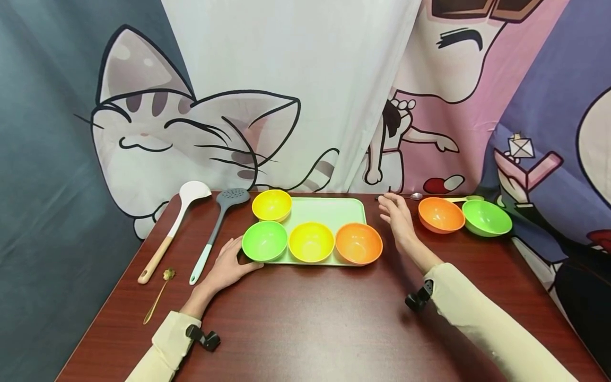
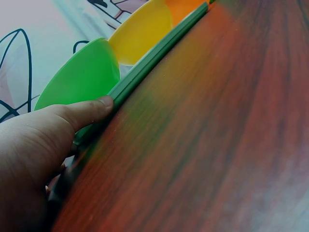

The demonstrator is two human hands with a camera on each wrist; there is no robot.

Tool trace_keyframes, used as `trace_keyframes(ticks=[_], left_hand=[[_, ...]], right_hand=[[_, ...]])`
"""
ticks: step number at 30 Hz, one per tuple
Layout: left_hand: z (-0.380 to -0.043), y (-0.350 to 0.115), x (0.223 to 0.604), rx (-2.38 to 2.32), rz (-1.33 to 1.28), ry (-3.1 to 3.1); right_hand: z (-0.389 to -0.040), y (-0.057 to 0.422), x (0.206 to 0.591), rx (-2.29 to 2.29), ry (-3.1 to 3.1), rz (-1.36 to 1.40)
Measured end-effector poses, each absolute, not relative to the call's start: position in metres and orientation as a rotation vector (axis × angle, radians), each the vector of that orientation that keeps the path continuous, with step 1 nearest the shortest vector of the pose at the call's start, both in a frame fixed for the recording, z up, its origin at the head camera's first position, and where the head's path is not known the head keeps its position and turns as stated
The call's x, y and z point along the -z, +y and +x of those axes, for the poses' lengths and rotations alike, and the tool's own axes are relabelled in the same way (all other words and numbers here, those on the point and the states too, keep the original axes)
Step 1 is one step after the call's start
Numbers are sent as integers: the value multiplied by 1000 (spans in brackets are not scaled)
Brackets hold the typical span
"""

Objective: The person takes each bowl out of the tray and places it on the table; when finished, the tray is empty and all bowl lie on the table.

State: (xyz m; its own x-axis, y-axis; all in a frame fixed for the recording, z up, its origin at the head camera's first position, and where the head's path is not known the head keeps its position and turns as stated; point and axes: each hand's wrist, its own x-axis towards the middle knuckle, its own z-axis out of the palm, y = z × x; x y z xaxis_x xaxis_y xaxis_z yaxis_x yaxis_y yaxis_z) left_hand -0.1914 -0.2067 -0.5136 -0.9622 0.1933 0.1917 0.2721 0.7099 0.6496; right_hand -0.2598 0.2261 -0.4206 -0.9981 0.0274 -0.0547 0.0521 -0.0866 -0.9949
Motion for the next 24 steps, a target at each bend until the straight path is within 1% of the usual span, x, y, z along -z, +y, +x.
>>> trace_keyframes(ticks=[5, 12, 16, 24], left_hand=[[-191, -207, 514, 1084, -373, -2816], [-193, -209, 515, 1085, -394, -2807], [-194, -209, 516, 1081, -393, -2809], [-193, -208, 513, 1079, -384, -2829]], right_hand=[[-268, 210, 416, 2206, 2160, 68], [-279, 185, 417, 2067, 2264, 144], [-285, 173, 415, 2020, 2290, 99], [-298, 155, 398, 1921, 2275, 47]])
